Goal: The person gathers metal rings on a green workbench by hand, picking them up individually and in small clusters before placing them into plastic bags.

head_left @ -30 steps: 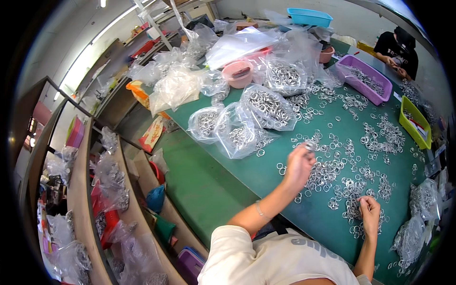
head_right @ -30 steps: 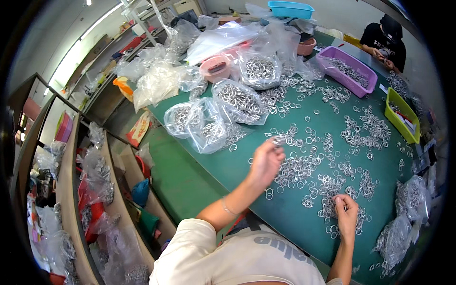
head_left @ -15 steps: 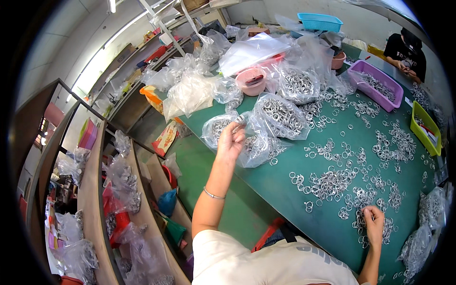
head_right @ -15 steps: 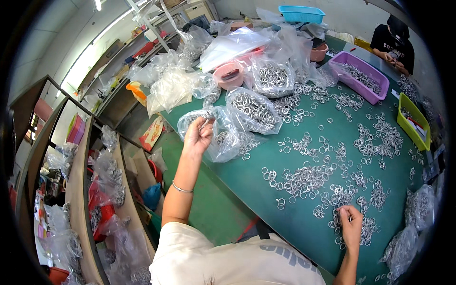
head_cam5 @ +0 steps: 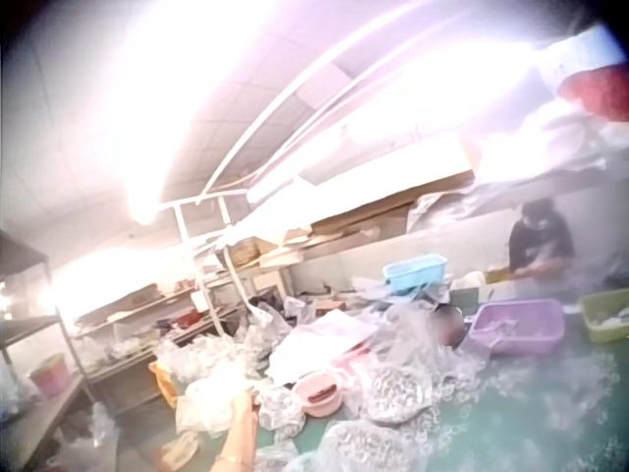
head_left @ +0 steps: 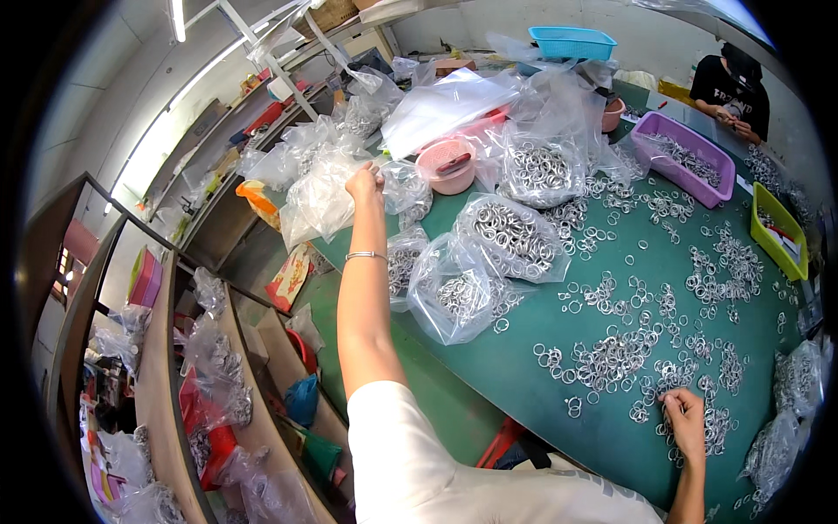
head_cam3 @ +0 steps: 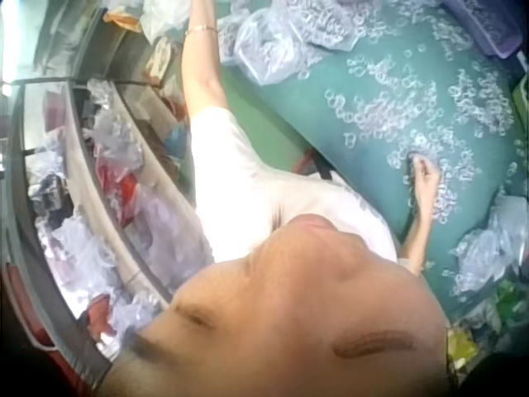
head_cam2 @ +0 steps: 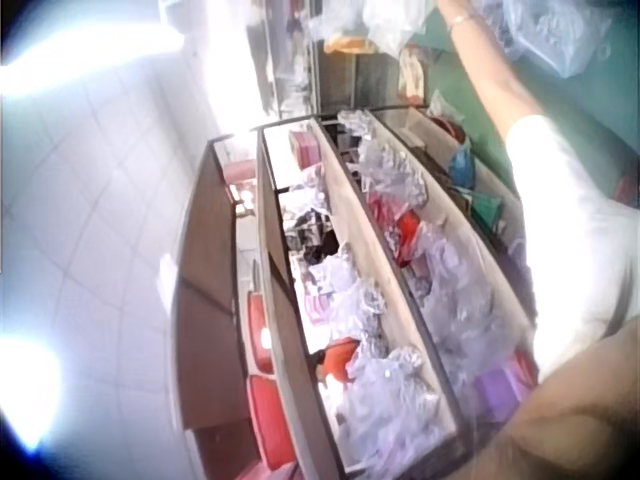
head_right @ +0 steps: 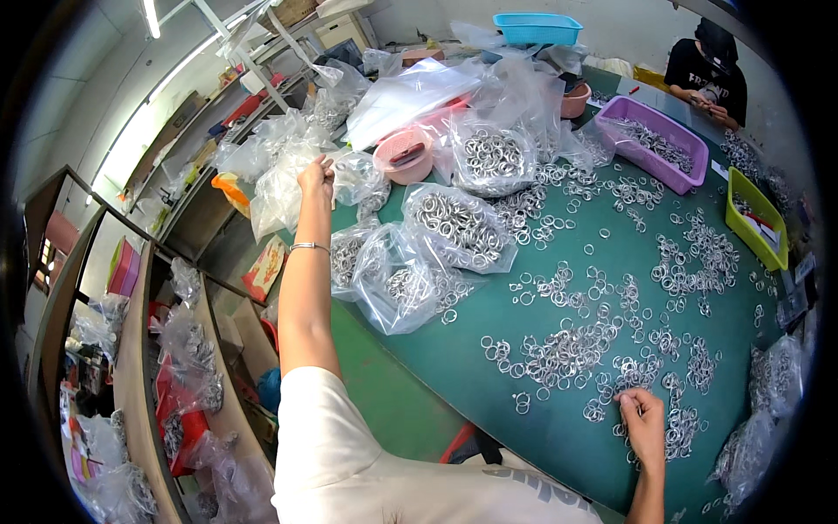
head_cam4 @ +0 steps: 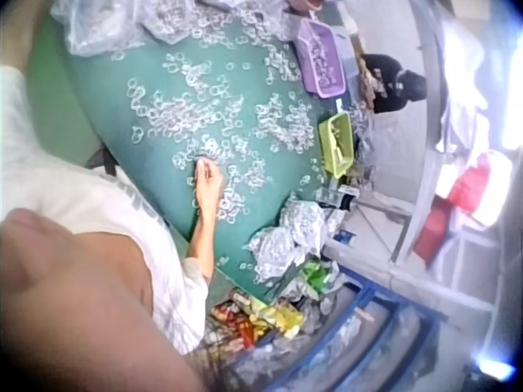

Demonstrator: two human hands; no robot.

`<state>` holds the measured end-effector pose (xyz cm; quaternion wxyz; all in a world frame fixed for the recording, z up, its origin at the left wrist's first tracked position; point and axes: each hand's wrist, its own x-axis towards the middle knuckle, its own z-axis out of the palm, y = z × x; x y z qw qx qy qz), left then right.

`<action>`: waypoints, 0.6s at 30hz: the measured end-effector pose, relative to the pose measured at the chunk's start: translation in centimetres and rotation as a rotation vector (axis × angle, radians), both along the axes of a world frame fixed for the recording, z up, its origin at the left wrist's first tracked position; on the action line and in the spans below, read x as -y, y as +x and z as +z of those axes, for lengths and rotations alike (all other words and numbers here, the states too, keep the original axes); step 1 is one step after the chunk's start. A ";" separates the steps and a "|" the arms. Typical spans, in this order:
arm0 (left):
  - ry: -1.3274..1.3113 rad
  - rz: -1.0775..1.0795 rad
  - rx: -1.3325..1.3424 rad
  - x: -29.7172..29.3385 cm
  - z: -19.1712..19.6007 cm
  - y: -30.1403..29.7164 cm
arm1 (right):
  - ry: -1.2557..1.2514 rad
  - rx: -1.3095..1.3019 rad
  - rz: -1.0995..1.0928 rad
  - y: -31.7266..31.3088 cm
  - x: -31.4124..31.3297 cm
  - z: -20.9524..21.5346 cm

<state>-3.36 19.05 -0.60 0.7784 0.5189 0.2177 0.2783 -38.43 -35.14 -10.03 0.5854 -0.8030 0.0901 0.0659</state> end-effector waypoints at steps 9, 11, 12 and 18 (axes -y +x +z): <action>-0.344 -0.286 0.348 4.1 1.3 -5.2 | 0.125 -0.032 -0.061 0.1 -1.2 0.9; -0.347 -0.536 0.328 9.2 2.4 -8.6 | 0.393 -0.074 -0.050 0.1 -0.7 1.1; -0.385 -0.597 0.261 11.7 2.1 -10.4 | 0.471 -0.050 -0.063 0.4 -1.4 1.3; -0.662 -1.231 -0.306 24.1 -1.1 -21.5 | 0.852 -0.079 0.002 0.5 -2.5 1.9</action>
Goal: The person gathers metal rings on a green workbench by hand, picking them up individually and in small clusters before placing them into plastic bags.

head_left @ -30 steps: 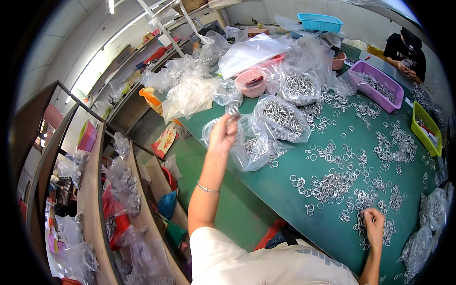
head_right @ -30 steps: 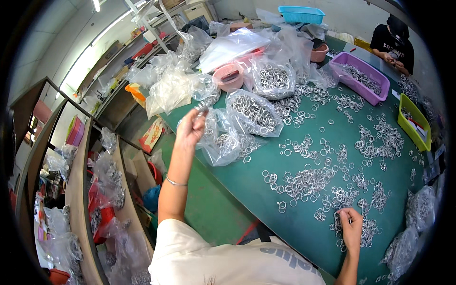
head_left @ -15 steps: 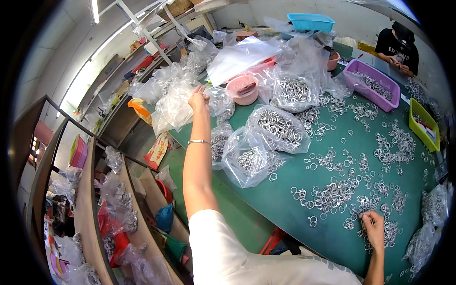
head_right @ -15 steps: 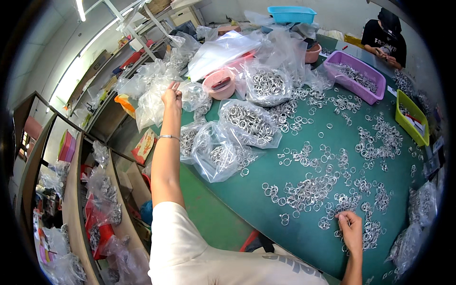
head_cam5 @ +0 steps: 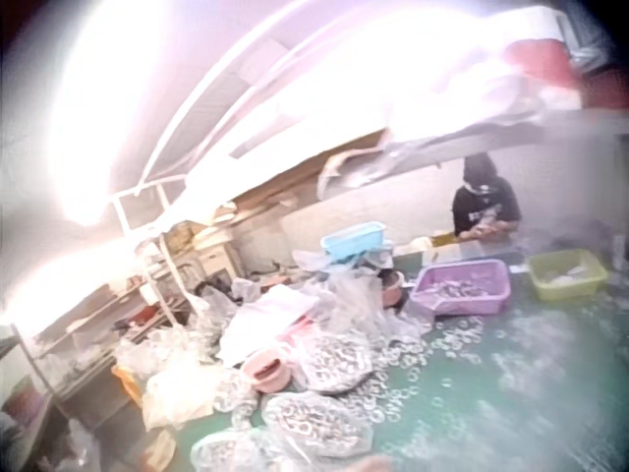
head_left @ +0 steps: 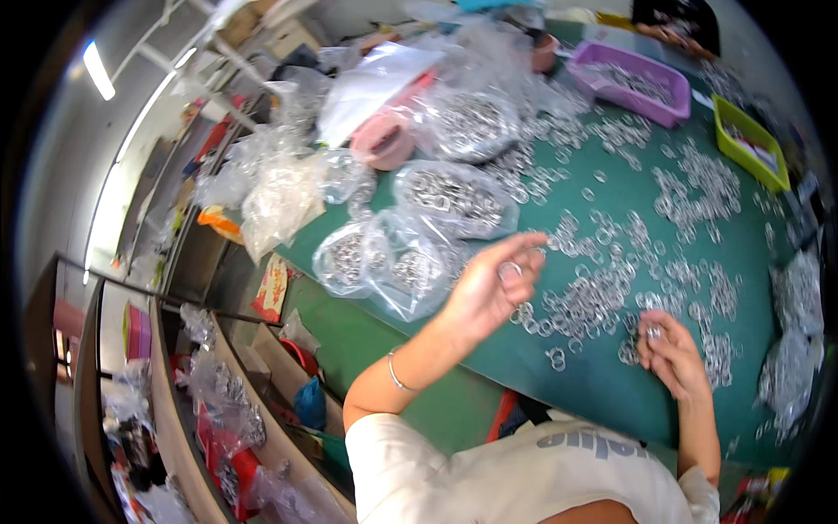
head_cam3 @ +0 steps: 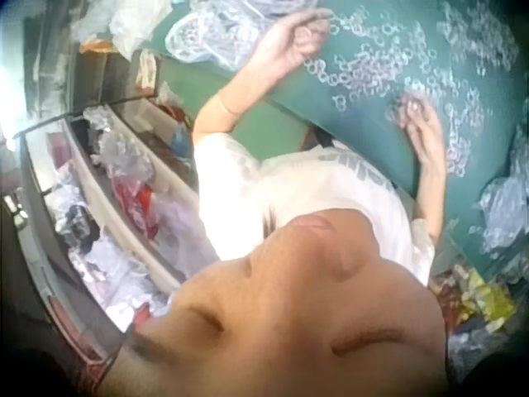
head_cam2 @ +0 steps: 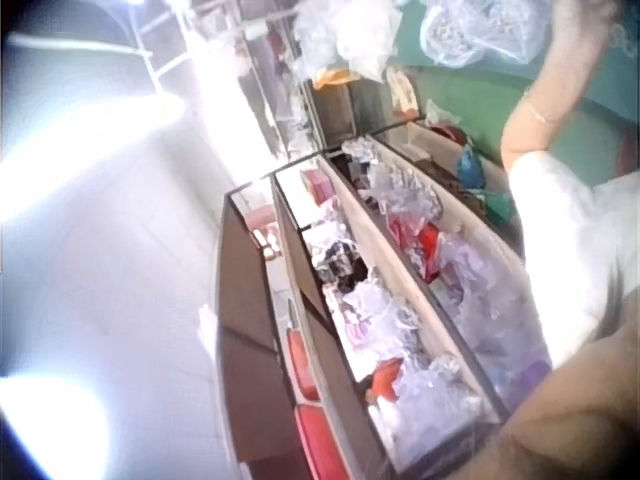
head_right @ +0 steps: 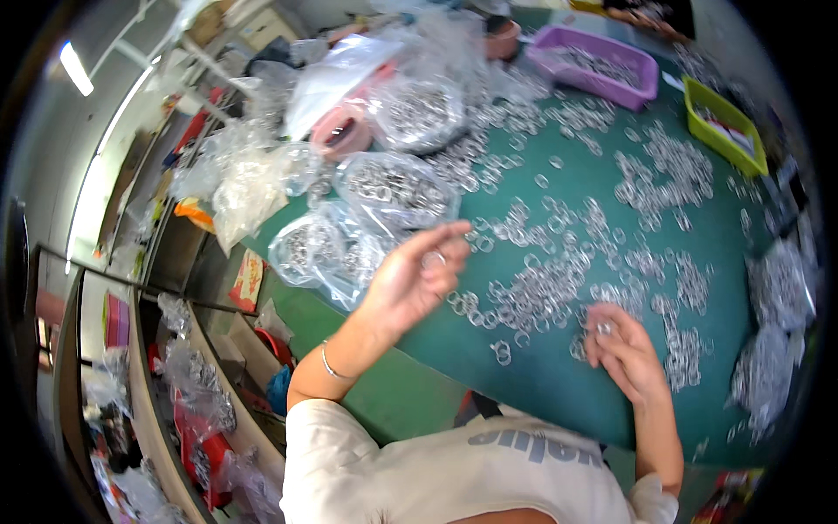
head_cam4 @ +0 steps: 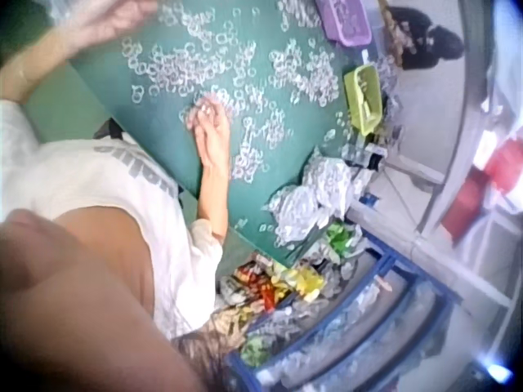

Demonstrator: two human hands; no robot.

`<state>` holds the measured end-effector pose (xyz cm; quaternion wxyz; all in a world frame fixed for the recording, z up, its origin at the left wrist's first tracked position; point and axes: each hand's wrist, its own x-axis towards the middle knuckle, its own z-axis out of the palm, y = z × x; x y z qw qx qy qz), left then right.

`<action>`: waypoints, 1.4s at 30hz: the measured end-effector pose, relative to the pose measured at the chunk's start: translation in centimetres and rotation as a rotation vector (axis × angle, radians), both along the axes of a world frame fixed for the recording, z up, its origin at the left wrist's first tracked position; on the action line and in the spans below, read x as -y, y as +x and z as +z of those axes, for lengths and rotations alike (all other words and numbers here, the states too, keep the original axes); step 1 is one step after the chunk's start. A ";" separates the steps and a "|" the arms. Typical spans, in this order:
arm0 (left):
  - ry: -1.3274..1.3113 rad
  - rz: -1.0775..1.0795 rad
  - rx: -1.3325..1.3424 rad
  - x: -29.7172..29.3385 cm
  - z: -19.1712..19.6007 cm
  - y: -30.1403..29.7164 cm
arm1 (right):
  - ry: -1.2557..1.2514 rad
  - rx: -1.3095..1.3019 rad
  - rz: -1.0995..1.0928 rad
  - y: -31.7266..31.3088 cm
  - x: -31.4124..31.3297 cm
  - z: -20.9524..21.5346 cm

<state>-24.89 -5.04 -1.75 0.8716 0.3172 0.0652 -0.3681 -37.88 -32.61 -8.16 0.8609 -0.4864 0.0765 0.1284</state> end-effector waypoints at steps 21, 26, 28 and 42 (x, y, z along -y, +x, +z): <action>-0.373 -0.162 -0.229 12.8 -8.4 -7.9 | -0.722 0.413 -0.256 -1.3 1.3 -0.6; -0.169 -0.207 -0.271 12.8 -8.8 -8.8 | -1.348 0.708 -0.226 -0.8 0.6 0.2; -0.174 -0.230 -0.162 12.0 -9.1 -8.4 | -1.218 0.649 -0.271 -0.7 0.6 0.0; -0.077 0.510 0.248 3.4 -6.4 -0.9 | -0.752 0.392 0.014 -1.1 0.5 -0.5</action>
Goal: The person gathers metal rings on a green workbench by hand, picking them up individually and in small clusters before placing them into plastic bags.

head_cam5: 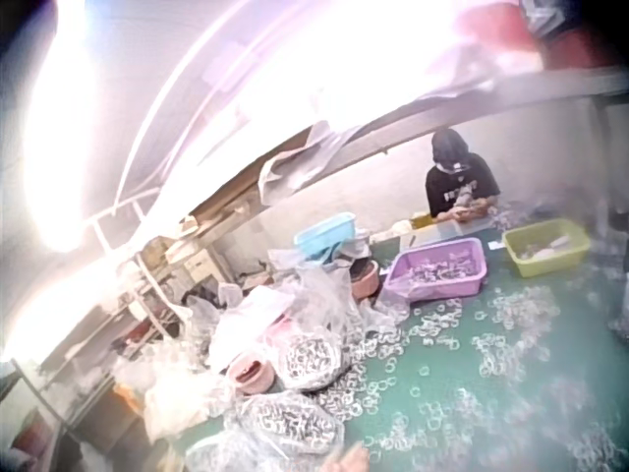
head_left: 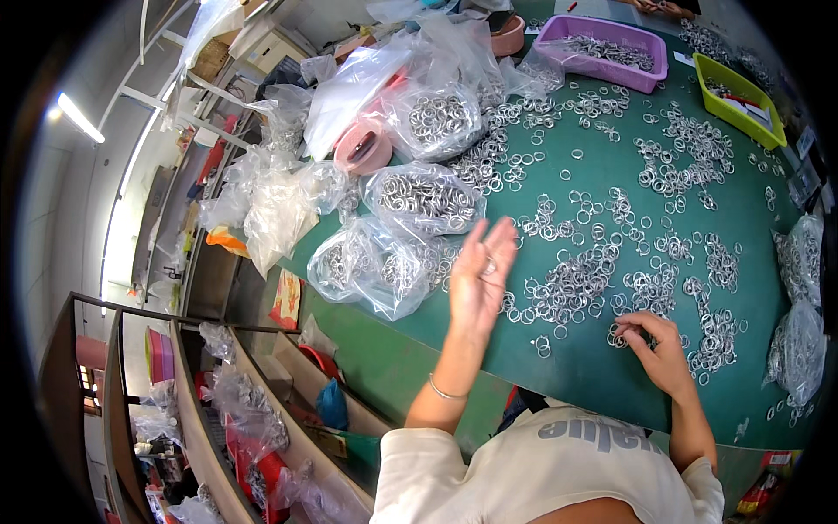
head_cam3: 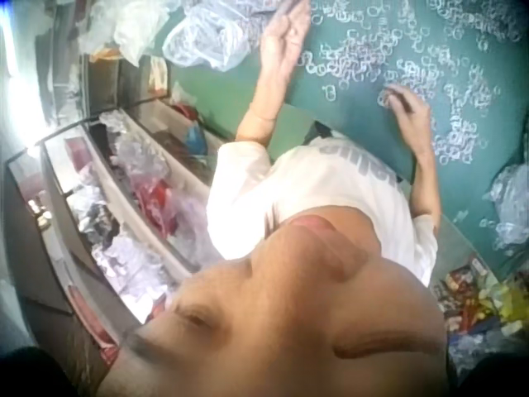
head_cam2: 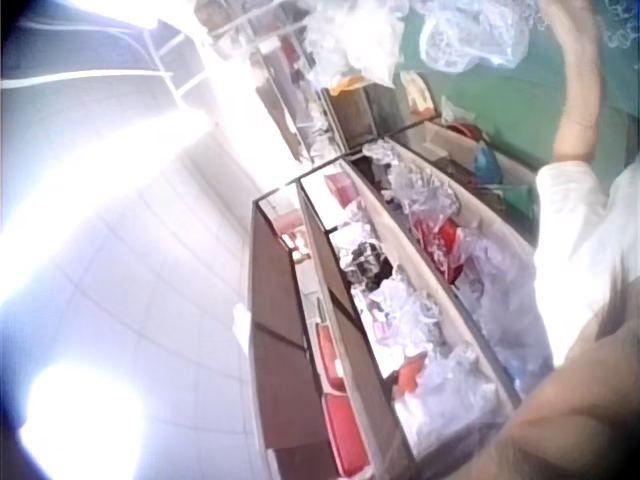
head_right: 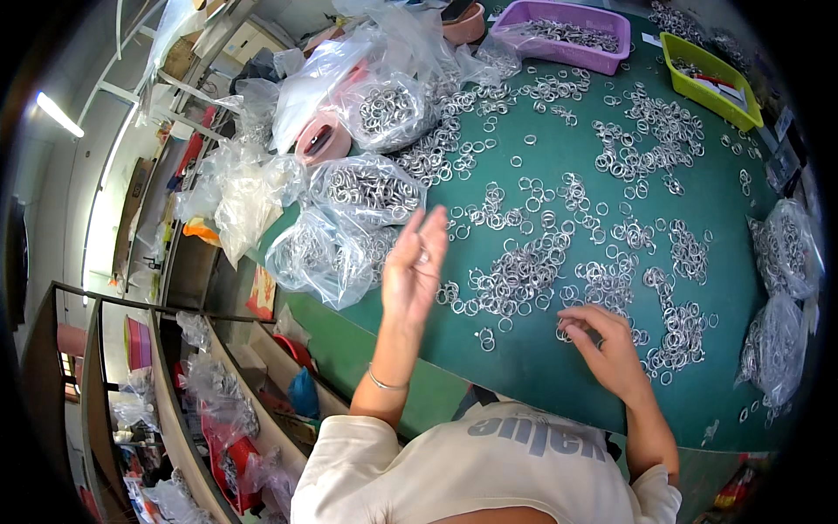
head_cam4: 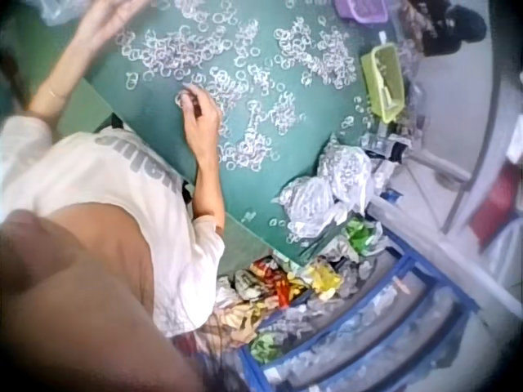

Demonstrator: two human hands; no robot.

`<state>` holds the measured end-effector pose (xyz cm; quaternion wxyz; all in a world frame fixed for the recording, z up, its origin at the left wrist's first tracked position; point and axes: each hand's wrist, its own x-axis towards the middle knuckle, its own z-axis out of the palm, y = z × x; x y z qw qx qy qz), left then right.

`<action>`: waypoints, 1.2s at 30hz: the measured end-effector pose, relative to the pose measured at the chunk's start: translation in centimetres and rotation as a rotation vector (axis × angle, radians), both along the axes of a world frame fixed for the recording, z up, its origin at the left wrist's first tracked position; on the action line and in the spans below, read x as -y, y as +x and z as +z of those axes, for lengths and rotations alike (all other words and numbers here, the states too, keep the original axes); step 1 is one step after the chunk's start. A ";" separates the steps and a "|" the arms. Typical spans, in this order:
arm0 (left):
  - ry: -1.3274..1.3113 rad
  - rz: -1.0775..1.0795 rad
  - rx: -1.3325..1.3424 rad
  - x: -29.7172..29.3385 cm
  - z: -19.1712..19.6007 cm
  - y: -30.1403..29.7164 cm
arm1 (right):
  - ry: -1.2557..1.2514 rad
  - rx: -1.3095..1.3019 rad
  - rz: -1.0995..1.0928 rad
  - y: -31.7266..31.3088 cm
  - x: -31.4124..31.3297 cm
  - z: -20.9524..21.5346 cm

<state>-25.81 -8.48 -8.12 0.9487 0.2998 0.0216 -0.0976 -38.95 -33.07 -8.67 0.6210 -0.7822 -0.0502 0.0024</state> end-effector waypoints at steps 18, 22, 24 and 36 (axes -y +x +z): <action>0.170 -0.107 -0.185 0.8 -3.6 -7.1 | -0.692 0.252 -0.155 1.5 0.3 -2.7; 0.326 -0.025 -0.103 -0.6 -4.1 -7.4 | -0.783 0.224 0.089 3.6 -2.2 -0.8; 0.437 -0.017 -0.098 -1.7 -4.1 -7.2 | -0.786 0.327 0.149 5.6 -4.0 -0.4; 1.194 0.195 0.164 -4.7 -5.2 -6.0 | -0.456 0.241 0.021 5.0 0.1 -3.2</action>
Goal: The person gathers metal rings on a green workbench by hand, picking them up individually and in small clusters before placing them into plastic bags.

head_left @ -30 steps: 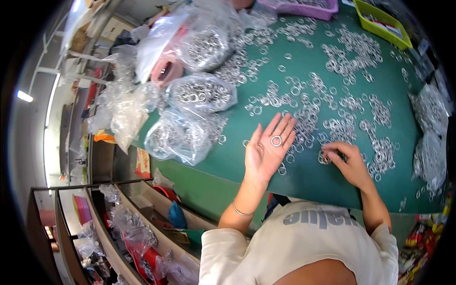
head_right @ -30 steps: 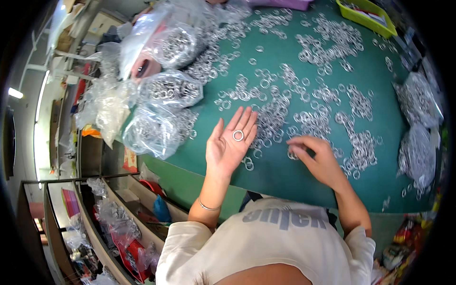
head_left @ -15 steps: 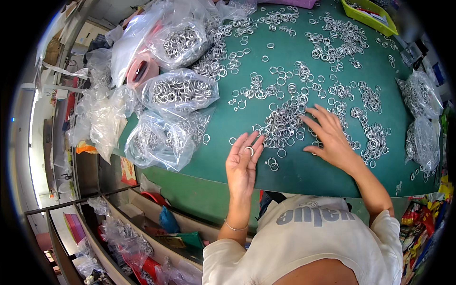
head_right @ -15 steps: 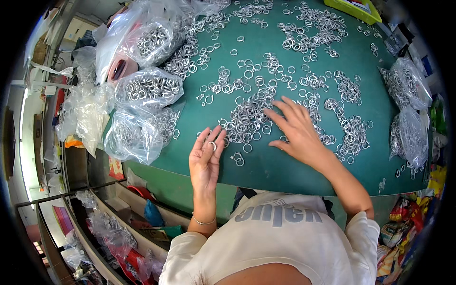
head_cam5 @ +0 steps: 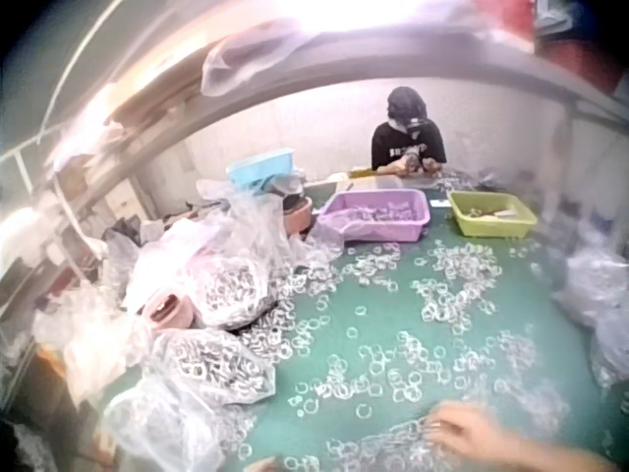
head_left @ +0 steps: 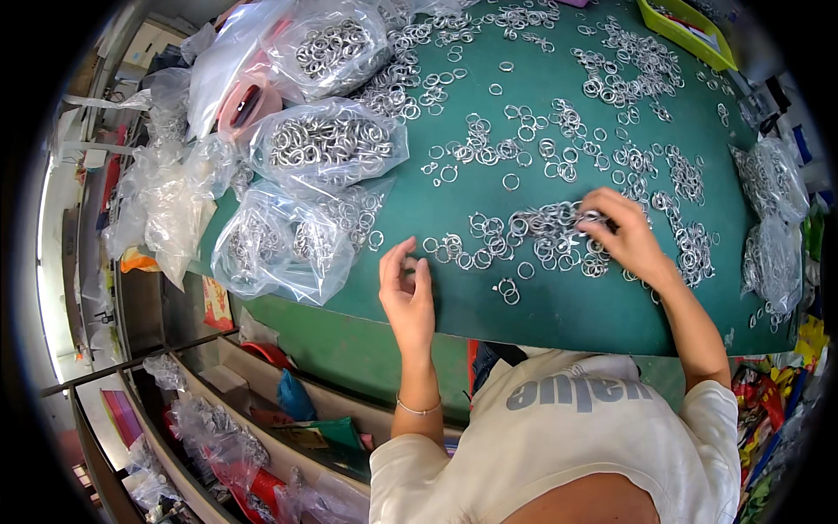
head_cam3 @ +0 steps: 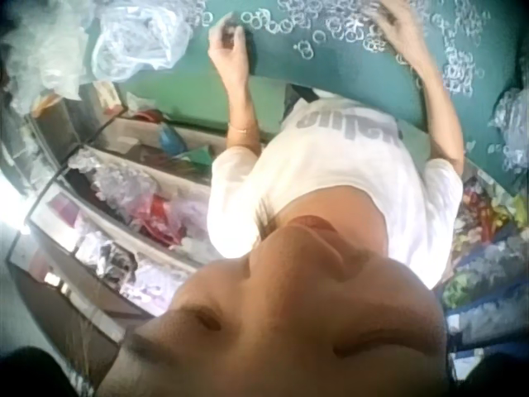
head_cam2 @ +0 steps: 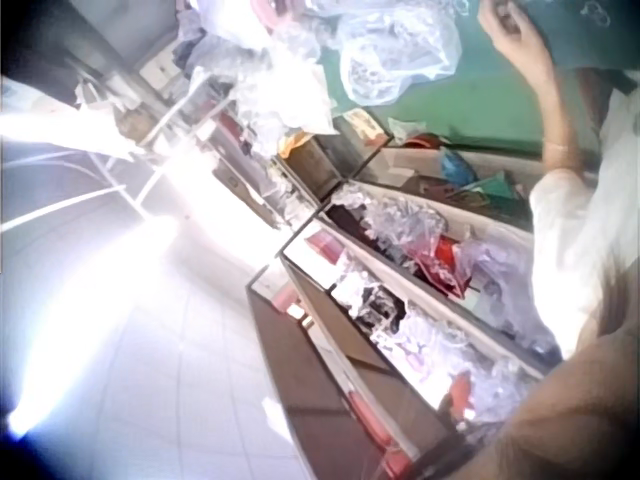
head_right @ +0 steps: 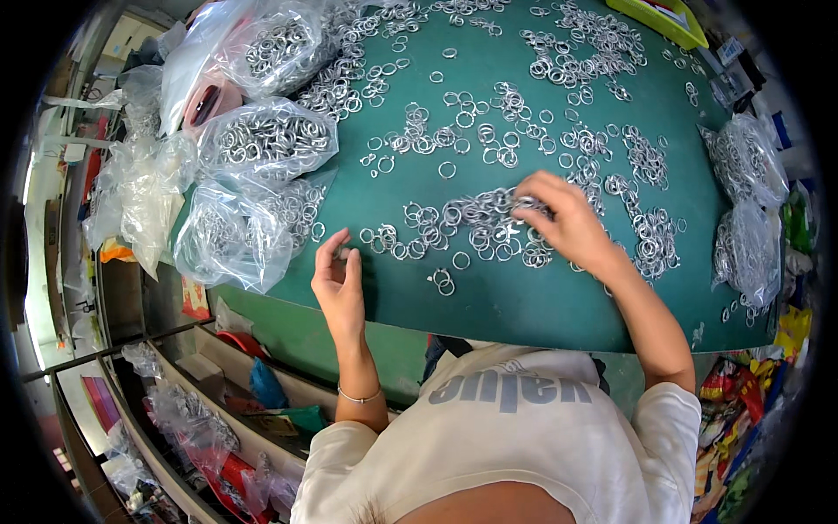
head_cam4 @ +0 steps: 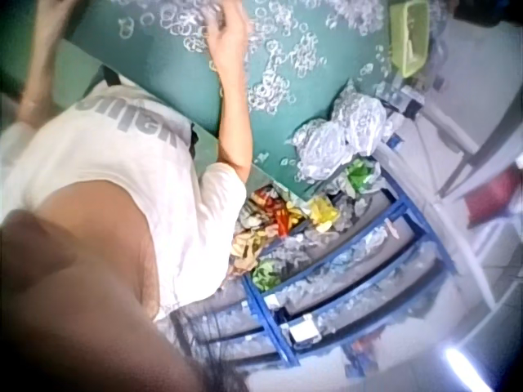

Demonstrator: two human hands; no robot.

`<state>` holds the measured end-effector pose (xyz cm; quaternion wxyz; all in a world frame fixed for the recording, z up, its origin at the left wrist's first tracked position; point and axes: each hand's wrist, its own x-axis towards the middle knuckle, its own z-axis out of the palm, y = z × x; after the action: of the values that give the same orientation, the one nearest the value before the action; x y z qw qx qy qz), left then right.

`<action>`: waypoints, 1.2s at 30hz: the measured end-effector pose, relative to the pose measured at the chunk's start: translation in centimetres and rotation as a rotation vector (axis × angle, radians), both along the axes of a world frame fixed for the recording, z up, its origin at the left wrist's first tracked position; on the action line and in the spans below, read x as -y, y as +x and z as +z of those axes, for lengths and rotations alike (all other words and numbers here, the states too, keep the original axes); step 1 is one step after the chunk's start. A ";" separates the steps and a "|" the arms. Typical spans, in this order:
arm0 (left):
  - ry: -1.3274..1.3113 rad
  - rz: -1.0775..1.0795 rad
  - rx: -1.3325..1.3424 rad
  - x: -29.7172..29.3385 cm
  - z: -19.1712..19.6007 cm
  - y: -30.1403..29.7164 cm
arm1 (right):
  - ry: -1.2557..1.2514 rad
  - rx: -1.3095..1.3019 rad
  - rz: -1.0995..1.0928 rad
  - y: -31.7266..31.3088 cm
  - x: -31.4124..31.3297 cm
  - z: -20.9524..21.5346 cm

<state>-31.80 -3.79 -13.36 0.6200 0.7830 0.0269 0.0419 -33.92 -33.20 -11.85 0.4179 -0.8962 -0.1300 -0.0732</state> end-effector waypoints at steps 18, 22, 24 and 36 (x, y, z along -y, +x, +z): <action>0.095 -0.082 0.057 0.2 -0.2 1.7 | -0.466 0.097 0.074 -0.2 -5.0 1.6; 0.135 -0.158 0.057 -0.9 -0.4 1.4 | -0.355 0.029 0.102 -0.2 -2.8 -0.3; -0.052 -0.183 -0.064 -0.2 0.4 1.1 | -0.353 0.106 -0.014 -0.4 -1.1 -1.2; -0.005 -0.176 -0.081 1.2 0.1 0.2 | -0.296 0.228 0.163 1.5 -9.8 0.1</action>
<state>-31.55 -5.04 -13.24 0.6215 0.7820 -0.0170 -0.0444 -32.41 -23.40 -11.75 0.2688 -0.9202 -0.2581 -0.1201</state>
